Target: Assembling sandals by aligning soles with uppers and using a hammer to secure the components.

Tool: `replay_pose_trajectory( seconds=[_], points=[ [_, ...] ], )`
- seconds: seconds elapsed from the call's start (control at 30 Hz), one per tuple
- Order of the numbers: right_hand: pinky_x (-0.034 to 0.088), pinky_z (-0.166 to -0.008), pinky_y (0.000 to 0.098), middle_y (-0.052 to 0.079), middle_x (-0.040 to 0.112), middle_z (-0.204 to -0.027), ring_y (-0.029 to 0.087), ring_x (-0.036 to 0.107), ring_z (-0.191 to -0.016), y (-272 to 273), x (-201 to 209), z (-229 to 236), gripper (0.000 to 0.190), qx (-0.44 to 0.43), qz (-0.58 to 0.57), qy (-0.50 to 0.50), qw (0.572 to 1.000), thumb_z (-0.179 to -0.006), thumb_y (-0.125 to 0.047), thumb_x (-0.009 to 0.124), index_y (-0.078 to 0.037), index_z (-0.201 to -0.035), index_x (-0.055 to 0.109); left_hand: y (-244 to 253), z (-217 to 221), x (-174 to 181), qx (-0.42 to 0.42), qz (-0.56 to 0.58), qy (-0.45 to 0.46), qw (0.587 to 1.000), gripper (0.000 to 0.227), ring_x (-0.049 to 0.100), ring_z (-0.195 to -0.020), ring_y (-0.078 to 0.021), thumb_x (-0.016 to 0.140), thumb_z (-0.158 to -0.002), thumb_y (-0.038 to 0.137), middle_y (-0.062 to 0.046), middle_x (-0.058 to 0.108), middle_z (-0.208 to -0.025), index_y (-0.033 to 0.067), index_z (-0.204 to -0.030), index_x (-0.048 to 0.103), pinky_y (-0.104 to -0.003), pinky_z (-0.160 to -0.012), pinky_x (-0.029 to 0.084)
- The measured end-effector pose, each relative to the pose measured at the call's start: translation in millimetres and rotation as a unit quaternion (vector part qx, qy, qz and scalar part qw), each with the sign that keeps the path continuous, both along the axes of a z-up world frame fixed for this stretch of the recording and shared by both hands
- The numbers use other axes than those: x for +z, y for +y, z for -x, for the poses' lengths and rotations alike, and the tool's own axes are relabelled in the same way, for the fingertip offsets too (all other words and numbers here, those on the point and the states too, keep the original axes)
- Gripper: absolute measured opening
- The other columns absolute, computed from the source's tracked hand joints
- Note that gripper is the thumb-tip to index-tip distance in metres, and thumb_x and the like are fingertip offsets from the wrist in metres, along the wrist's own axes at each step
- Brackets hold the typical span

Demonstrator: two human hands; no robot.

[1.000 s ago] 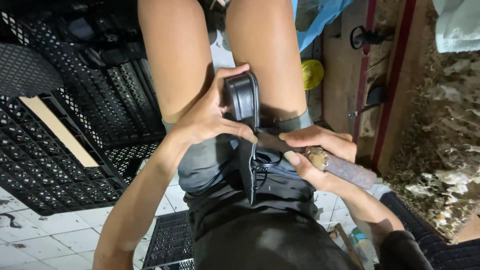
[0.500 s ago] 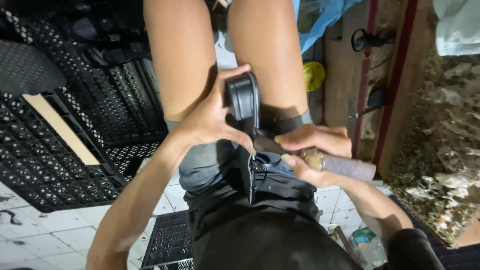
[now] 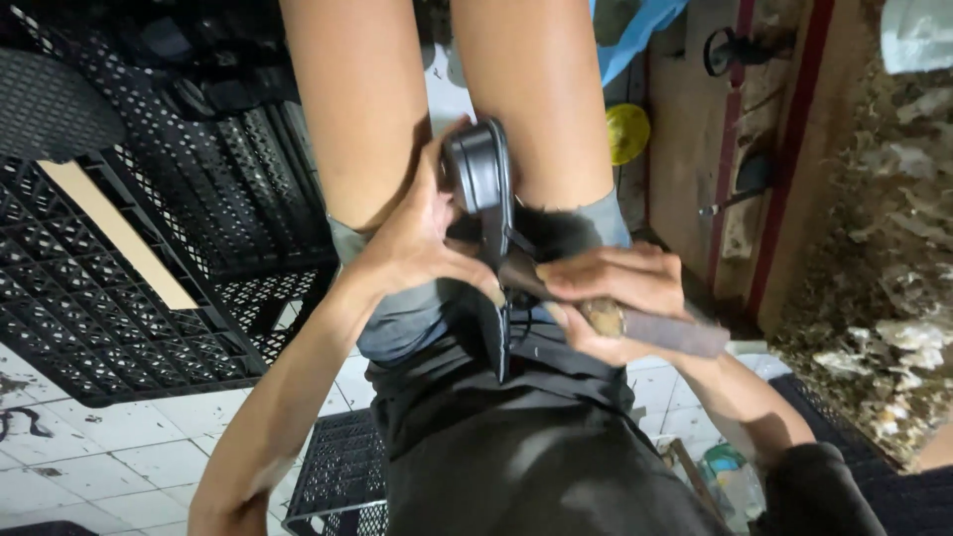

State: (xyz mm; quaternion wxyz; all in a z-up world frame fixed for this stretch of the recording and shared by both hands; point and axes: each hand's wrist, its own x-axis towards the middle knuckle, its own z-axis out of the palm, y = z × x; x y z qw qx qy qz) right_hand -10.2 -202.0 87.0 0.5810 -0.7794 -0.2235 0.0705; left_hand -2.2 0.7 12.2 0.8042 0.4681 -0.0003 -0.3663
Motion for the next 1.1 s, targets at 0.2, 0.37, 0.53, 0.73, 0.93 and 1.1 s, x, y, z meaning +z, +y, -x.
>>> replay_pose_trajectory(
  seconds=[0.2, 0.37, 0.53, 0.73, 0.93, 1.1],
  points=[
    [0.057, -0.059, 0.0277, 0.016, 0.063, -0.072, 0.024, 0.067, -0.065, -6.0, 0.6, 2.7, 0.014, -0.010, -0.027, 0.031, 0.999, -0.071, -0.011, 0.062, 0.002, -0.075, 0.059, 6.5, 4.0, 9.7, -0.091, -0.081, 0.033, 0.992, 0.123, 0.038, -0.122, -0.0333, 0.081, -0.051, 0.017, -0.027, 0.034, -0.131, 0.0179, -0.132, -0.012, -0.039, -0.081, 0.054],
    [0.058, -0.057, 0.0271, 0.015, 0.063, -0.071, 0.024, 0.067, -0.064, -8.6, -4.0, 6.8, 0.015, -0.001, -0.038, 0.039, 0.999, -0.070, -0.012, 0.061, 0.002, -0.074, 0.060, 4.4, 3.9, 11.3, -0.086, -0.054, 0.100, 0.990, 0.121, 0.060, -0.081, -0.0216, 0.081, -0.049, 0.009, -0.023, 0.046, -0.118, 0.0247, -0.131, -0.007, -0.034, -0.064, 0.059],
    [0.060, -0.058, 0.0282, 0.016, 0.063, -0.074, 0.023, 0.068, -0.067, -13.6, -14.5, 9.8, 0.014, 0.029, -0.076, 0.029, 0.996, -0.067, -0.005, 0.063, 0.003, -0.077, 0.060, 3.5, 1.1, 10.2, -0.086, -0.046, 0.105, 0.990, 0.120, 0.060, -0.075, -0.0182, 0.080, -0.050, 0.010, -0.023, 0.050, -0.113, 0.0251, -0.132, -0.007, -0.033, -0.068, 0.059],
    [0.057, -0.048, 0.0224, 0.014, 0.064, -0.076, 0.017, 0.067, -0.061, -12.2, -13.8, 9.1, 0.007, 0.073, 0.024, -0.099, 0.992, -0.069, -0.005, 0.062, 0.000, -0.075, 0.060, 1.4, -6.9, 17.4, -0.066, -0.071, 0.121, 0.988, 0.122, 0.060, -0.068, -0.0199, 0.082, -0.041, 0.005, -0.025, 0.051, -0.112, 0.0186, -0.130, 0.000, -0.034, -0.061, 0.059],
    [0.059, -0.055, 0.0266, 0.015, 0.063, -0.072, 0.023, 0.068, -0.064, -16.3, -15.7, 7.8, 0.014, 0.027, -0.068, 0.030, 0.997, -0.067, -0.009, 0.063, 0.002, -0.075, 0.060, -0.1, -5.0, 17.1, -0.079, -0.062, 0.108, 0.989, 0.116, 0.062, -0.074, -0.0212, 0.081, -0.043, 0.012, -0.025, 0.050, -0.113, 0.0157, -0.128, 0.003, -0.031, -0.069, 0.057],
    [0.057, -0.043, 0.0198, 0.012, 0.065, -0.077, 0.018, 0.069, -0.065, -20.4, -23.6, 18.5, 0.010, 0.095, -0.004, -0.079, 0.992, -0.068, -0.003, 0.062, -0.002, -0.078, 0.061, -2.2, -9.2, 20.7, -0.097, -0.118, 0.121, 0.981, 0.124, 0.055, -0.064, -0.0141, 0.083, -0.039, 0.012, -0.021, 0.056, -0.108, 0.0166, -0.130, -0.001, -0.025, -0.062, 0.054]
  ],
)
